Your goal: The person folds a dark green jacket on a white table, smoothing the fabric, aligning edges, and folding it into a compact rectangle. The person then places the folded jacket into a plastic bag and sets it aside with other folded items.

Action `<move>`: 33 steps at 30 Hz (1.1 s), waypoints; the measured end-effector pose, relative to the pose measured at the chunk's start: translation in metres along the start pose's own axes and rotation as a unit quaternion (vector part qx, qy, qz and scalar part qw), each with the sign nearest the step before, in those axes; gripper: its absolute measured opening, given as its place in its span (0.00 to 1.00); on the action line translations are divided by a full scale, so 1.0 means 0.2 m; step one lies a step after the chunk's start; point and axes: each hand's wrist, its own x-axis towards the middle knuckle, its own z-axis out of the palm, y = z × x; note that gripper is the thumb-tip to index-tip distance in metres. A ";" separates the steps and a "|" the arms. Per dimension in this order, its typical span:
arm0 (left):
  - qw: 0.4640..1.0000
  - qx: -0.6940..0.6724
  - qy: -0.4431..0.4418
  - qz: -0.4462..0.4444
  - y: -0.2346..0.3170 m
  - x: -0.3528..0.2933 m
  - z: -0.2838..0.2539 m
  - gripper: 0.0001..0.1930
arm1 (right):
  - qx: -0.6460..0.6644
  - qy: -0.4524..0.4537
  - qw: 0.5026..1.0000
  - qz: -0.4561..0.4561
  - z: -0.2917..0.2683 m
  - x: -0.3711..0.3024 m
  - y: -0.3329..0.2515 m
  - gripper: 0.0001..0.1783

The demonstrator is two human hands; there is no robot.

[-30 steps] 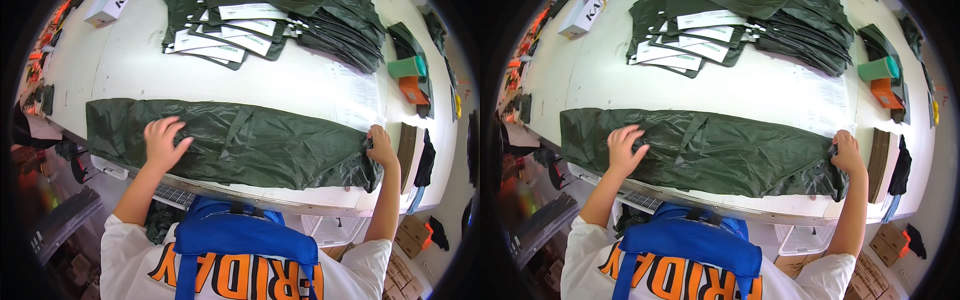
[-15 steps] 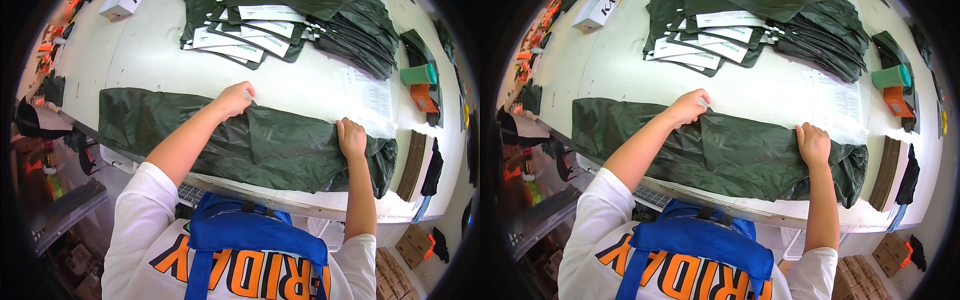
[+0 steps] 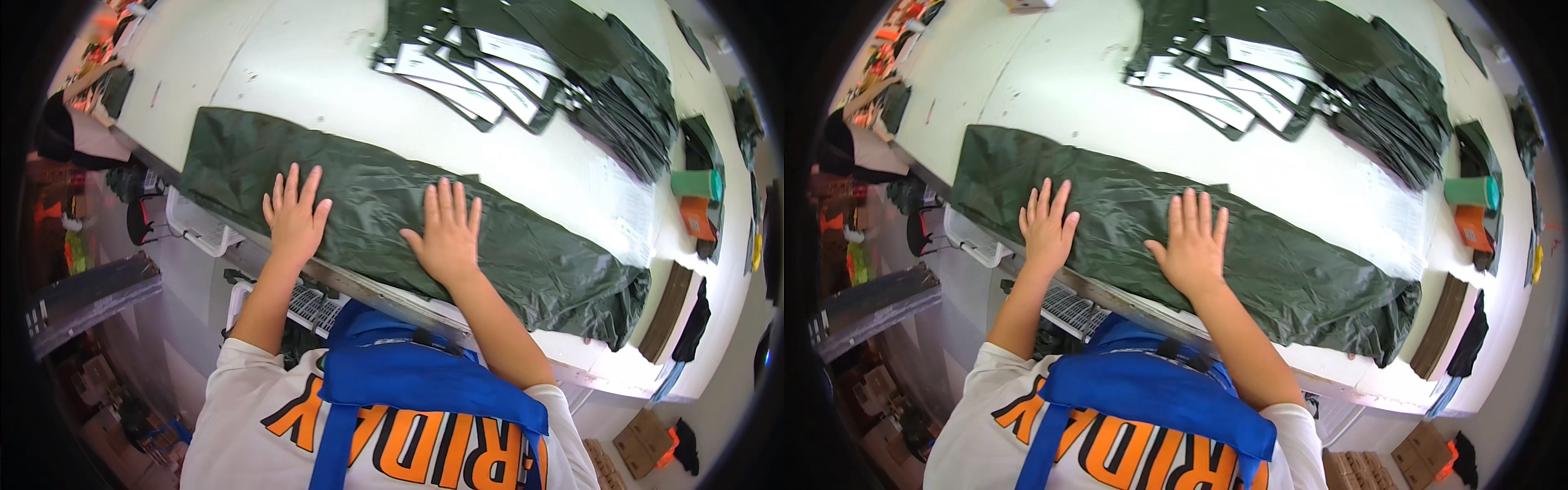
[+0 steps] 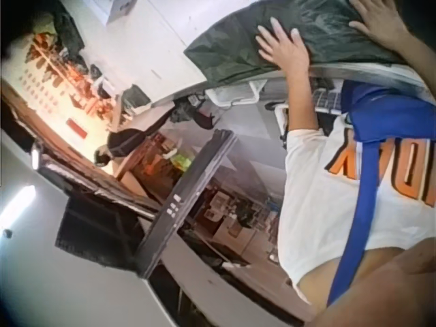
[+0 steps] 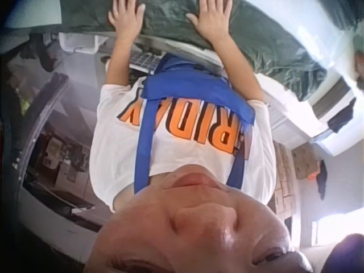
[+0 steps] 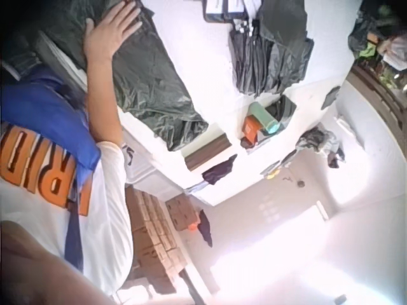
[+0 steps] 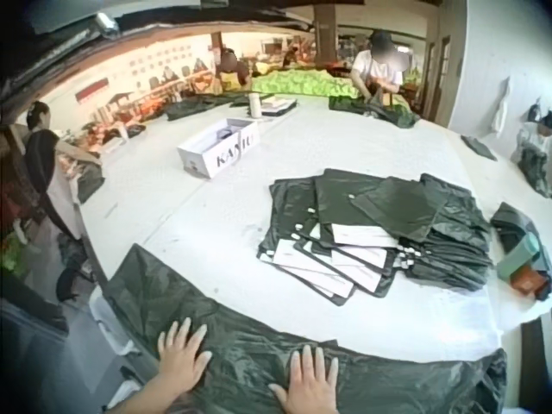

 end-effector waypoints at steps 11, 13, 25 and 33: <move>0.673 -0.508 0.226 -0.488 -0.89 0.10 0.16 0.46 | -0.043 0.020 0.996 0.070 0.21 -0.21 -0.19 0.45; 0.557 -0.662 0.242 -0.439 -0.89 0.11 0.17 0.44 | -0.037 0.035 0.996 0.075 0.20 -0.20 -0.19 0.45; 0.422 -0.856 0.152 -0.259 -0.87 0.18 -0.27 0.17 | 0.047 0.024 0.992 0.112 0.20 -0.34 -0.40 0.71; 0.517 -0.783 -0.133 0.319 0.47 0.26 -1.16 0.14 | 0.101 0.100 0.987 0.071 0.40 -0.33 -0.39 0.52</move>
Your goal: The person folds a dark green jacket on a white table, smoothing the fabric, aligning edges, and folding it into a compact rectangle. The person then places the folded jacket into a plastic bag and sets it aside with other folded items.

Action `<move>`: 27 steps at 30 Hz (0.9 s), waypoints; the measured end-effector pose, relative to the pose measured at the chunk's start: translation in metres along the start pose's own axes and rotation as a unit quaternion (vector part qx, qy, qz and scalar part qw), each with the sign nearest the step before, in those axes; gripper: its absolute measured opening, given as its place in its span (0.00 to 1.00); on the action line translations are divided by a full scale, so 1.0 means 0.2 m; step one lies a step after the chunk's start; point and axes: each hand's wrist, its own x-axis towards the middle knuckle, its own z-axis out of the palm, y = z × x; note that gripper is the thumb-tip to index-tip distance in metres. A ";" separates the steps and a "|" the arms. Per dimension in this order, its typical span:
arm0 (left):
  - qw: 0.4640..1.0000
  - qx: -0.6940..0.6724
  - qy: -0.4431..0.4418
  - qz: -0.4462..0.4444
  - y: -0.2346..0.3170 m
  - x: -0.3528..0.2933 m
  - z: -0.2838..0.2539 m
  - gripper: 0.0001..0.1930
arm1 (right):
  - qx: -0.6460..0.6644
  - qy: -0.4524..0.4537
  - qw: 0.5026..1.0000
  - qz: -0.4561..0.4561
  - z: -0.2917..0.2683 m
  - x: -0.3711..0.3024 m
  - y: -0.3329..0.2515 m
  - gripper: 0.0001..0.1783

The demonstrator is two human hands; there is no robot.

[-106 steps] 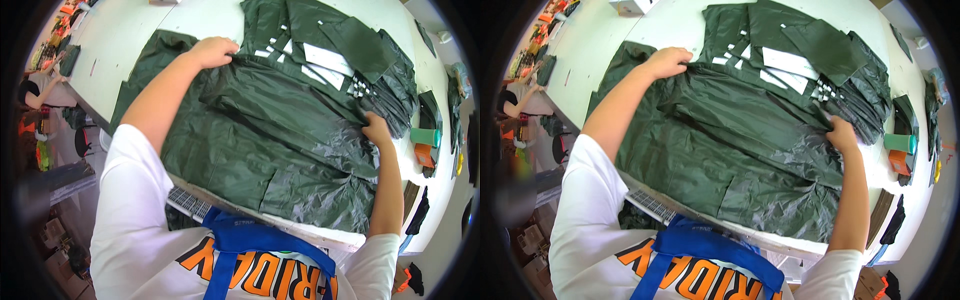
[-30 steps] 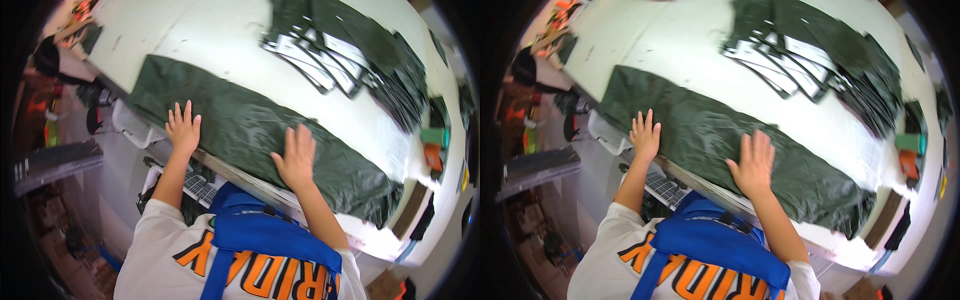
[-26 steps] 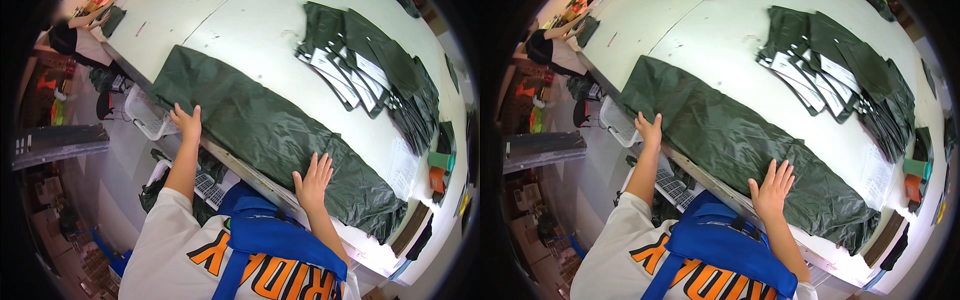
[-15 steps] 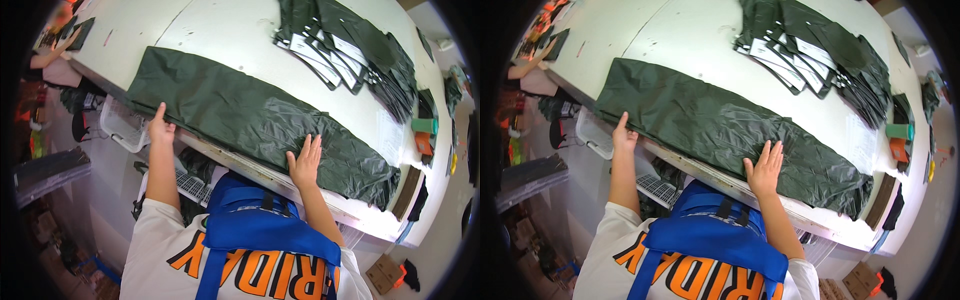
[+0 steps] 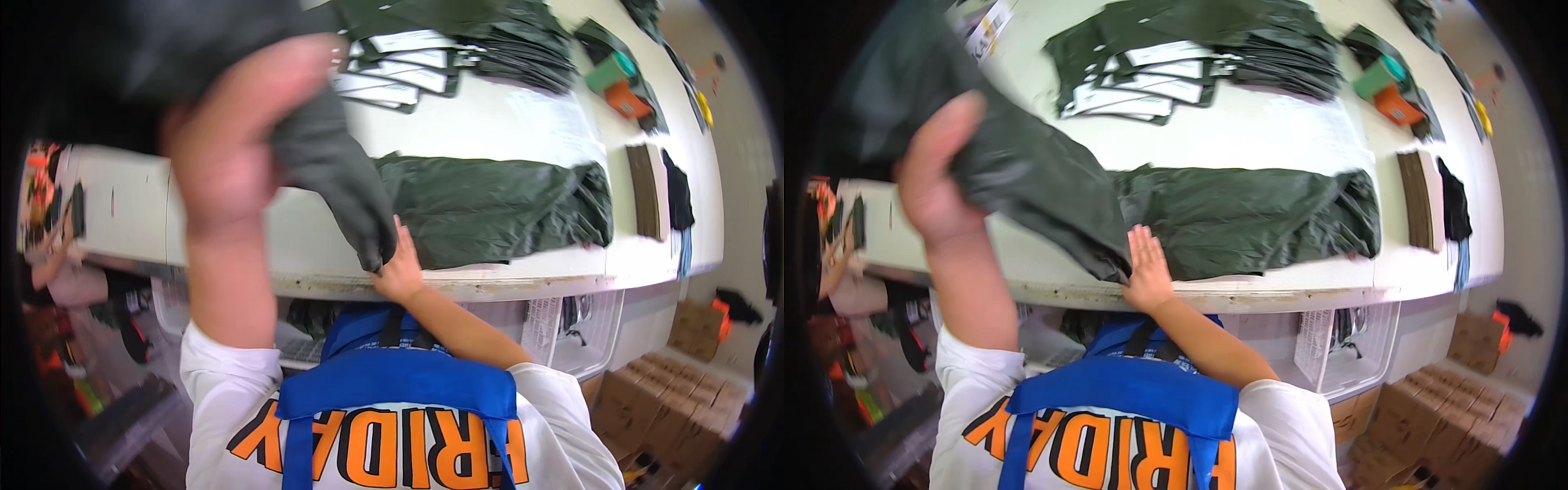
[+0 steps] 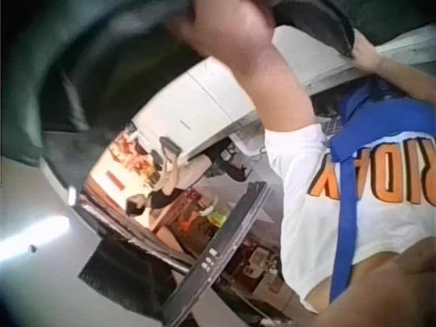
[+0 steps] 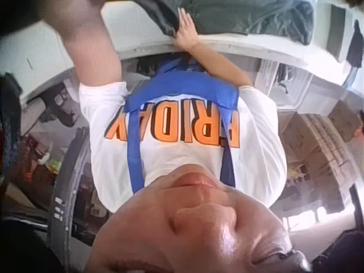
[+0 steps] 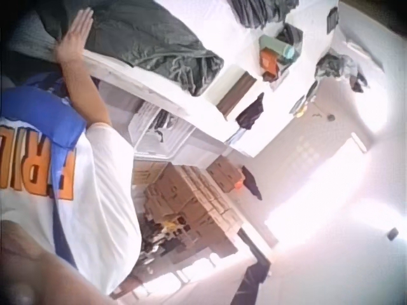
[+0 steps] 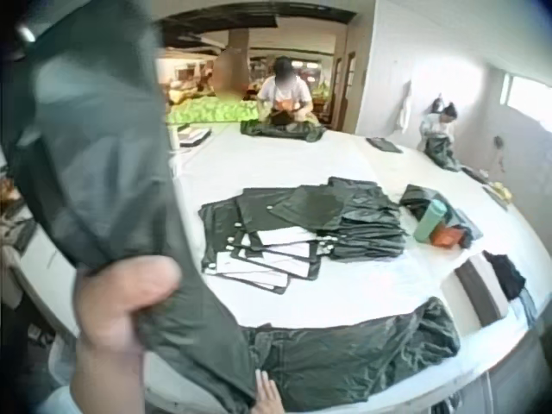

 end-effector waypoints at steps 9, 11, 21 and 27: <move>0.862 0.312 -0.377 -0.135 -1.45 0.10 1.52 0.36 | 0.442 0.003 0.896 0.031 0.14 -0.10 0.10 0.36; 0.774 0.403 -0.451 -0.188 -1.75 -0.06 1.50 0.37 | 0.460 -0.002 0.888 0.028 0.16 -0.14 0.11 0.34; 0.717 0.647 -0.260 -0.020 -1.09 -0.41 0.42 0.37 | 0.509 -0.018 0.857 0.081 0.20 -0.15 0.17 0.26; 0.625 0.699 -0.332 -0.104 -1.32 -0.47 0.23 0.40 | 0.406 -0.381 0.820 0.135 -0.38 -0.12 0.40 0.26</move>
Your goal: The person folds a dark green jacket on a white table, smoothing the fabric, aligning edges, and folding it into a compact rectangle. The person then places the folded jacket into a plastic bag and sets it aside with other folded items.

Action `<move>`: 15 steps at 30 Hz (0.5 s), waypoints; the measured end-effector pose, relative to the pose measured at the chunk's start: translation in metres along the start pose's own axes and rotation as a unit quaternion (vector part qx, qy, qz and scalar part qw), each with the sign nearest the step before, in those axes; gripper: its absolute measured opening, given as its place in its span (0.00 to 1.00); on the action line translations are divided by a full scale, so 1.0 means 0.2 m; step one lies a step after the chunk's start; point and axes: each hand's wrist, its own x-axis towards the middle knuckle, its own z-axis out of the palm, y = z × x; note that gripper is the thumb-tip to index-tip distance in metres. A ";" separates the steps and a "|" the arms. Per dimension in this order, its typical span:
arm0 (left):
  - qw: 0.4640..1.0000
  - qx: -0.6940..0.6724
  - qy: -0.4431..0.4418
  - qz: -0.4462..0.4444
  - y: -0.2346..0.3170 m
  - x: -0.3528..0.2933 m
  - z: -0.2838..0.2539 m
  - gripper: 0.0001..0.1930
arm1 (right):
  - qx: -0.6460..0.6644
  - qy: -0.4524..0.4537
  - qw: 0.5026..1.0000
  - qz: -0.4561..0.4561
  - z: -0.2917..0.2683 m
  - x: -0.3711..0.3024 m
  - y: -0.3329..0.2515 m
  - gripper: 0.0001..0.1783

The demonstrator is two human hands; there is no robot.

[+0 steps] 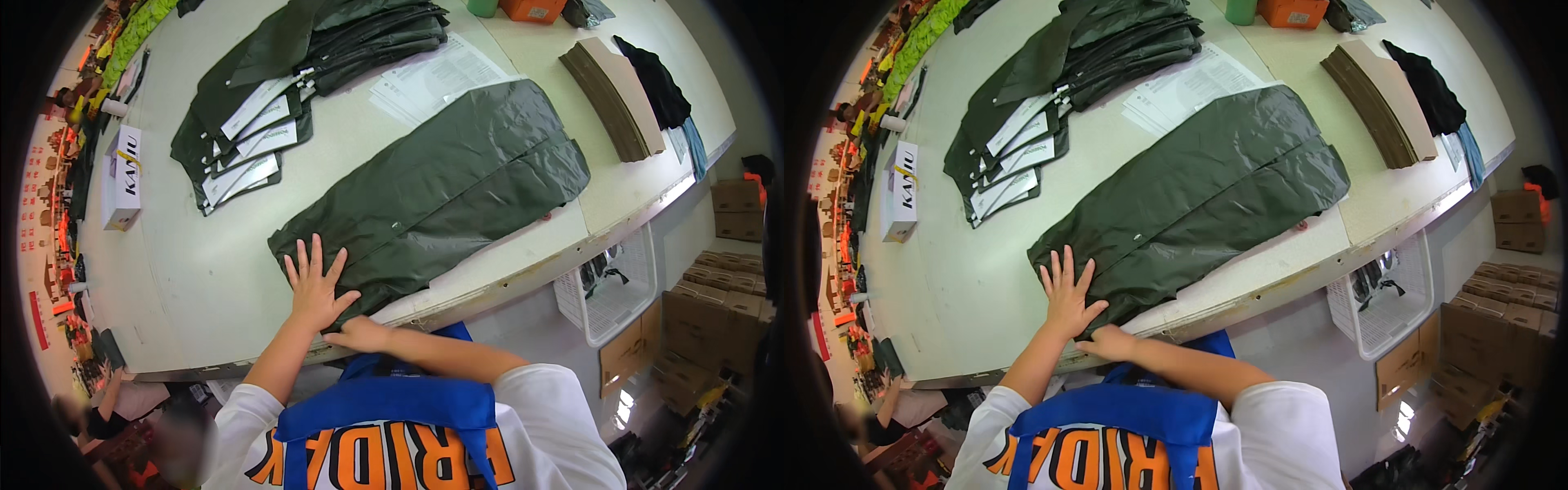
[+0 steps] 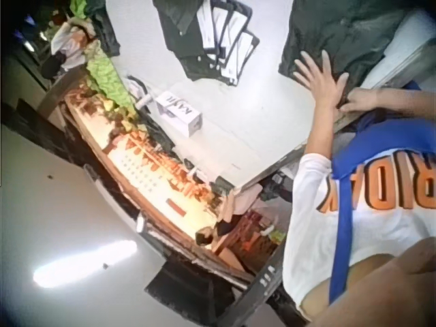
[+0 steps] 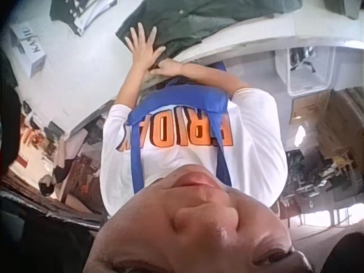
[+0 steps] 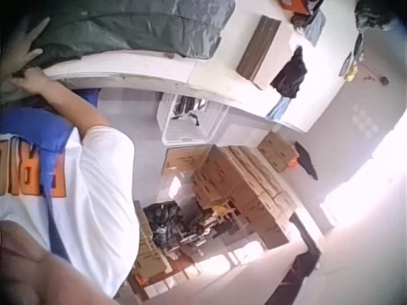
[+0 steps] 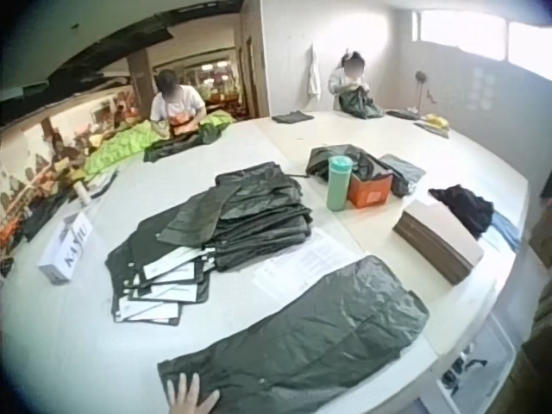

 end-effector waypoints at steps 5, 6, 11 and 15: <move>0.996 0.039 -0.070 -0.034 -0.08 -0.09 0.03 0.44 | 0.375 0.237 0.896 -0.019 -0.40 -0.81 0.32 0.16; 0.995 0.043 -0.082 -0.037 -0.09 -0.10 0.01 0.44 | 0.246 0.428 0.867 0.067 -0.48 -0.92 0.40 0.16; 0.997 0.056 -0.053 -0.003 -0.17 -0.13 0.04 0.44 | 0.524 0.657 0.537 -0.074 -0.69 -1.10 0.68 0.11; 0.995 0.060 -0.081 0.009 -0.21 -0.13 0.03 0.45 | 0.363 0.760 0.507 -0.186 -0.80 -1.17 0.61 0.06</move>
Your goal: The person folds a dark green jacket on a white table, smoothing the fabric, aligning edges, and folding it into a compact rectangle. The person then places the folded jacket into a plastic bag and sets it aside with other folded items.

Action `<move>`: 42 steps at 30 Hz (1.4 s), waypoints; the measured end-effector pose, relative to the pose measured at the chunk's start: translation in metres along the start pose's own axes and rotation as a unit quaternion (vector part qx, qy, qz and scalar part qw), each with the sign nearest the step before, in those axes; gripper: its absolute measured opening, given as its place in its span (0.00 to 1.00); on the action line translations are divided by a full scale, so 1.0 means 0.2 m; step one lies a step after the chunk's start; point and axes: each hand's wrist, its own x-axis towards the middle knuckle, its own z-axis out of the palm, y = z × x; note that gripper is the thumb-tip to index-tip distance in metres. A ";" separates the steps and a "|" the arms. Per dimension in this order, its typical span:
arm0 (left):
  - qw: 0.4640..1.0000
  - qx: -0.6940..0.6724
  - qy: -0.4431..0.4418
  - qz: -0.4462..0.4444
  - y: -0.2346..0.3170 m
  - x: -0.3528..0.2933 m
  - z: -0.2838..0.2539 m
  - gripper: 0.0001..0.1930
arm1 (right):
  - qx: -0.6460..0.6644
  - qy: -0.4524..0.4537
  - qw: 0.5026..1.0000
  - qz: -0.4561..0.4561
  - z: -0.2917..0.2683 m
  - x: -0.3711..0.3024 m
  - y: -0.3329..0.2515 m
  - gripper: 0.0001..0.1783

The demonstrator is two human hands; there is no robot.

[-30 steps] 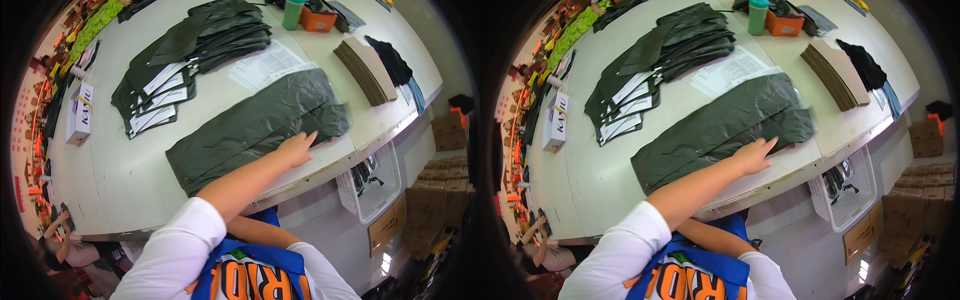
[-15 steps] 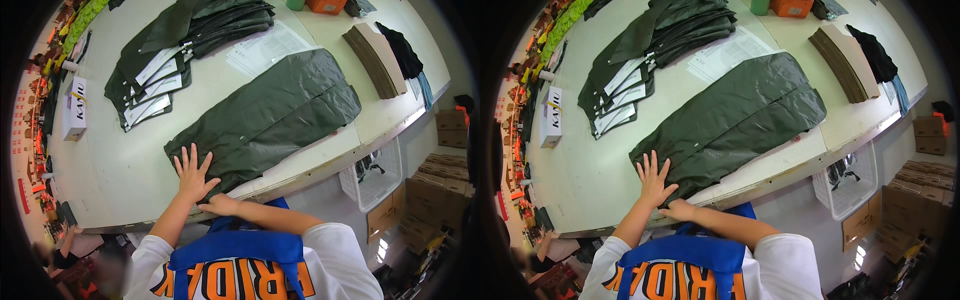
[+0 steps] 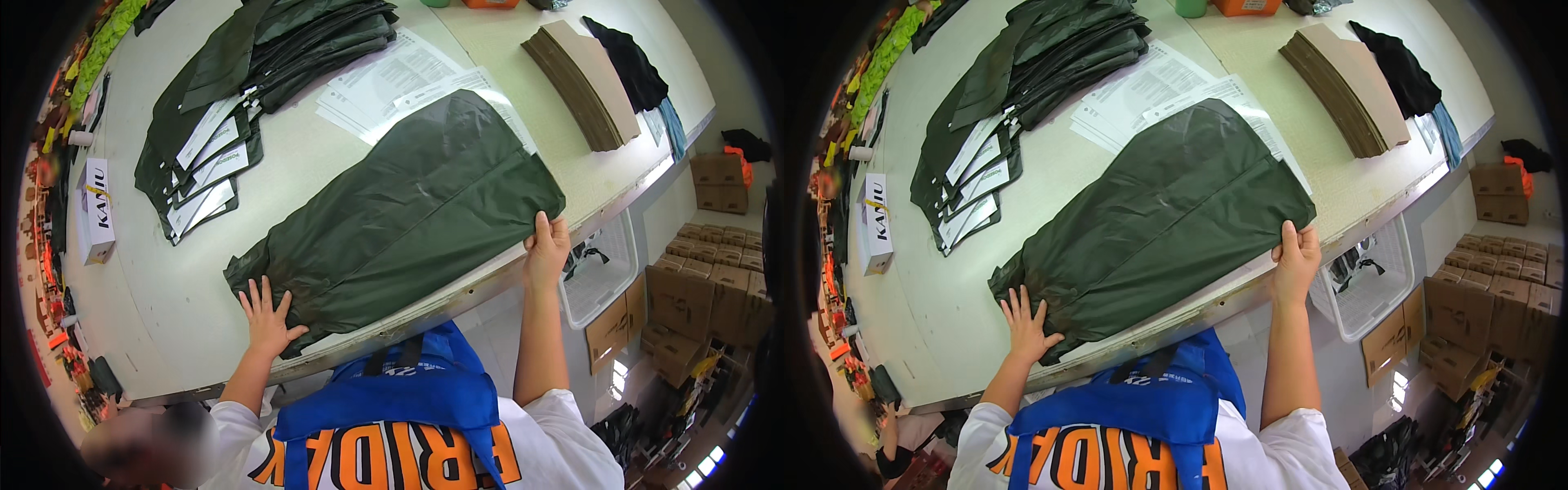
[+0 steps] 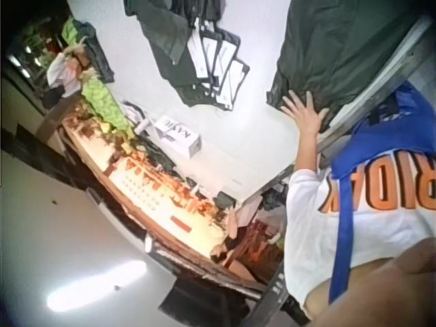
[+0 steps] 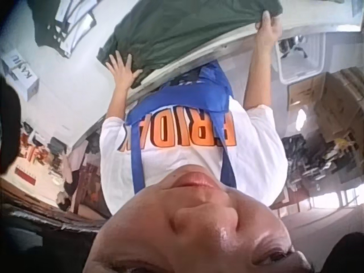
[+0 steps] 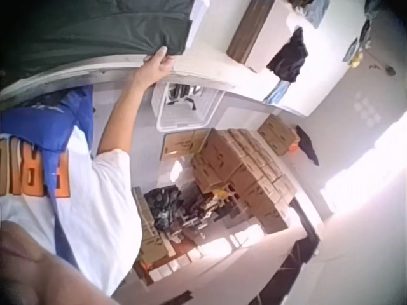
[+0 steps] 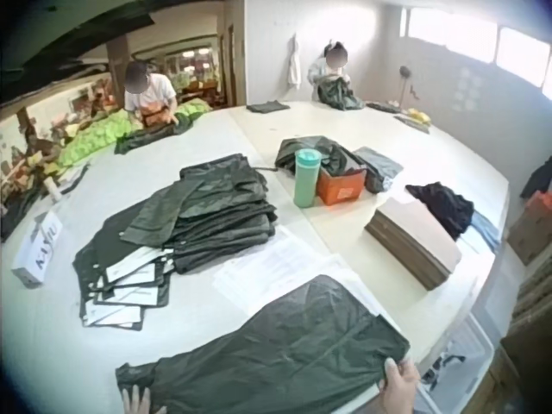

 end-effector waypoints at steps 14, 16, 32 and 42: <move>0.960 -0.264 -0.090 0.006 0.42 1.27 -0.70 0.24 | 0.088 -0.022 0.979 0.182 -0.10 0.06 0.18 0.08; 0.906 -0.404 -0.127 -0.006 0.56 1.55 -0.73 0.27 | 0.082 -0.027 0.983 0.161 -0.13 0.07 0.20 0.09; 0.826 -0.516 -0.215 0.067 0.96 1.94 -0.74 0.31 | 0.155 0.098 0.976 0.114 -0.01 0.09 0.18 0.17; 0.973 -0.192 0.087 0.097 1.09 2.02 -0.79 0.27 | 0.109 0.101 0.980 0.130 -0.07 0.18 0.11 0.22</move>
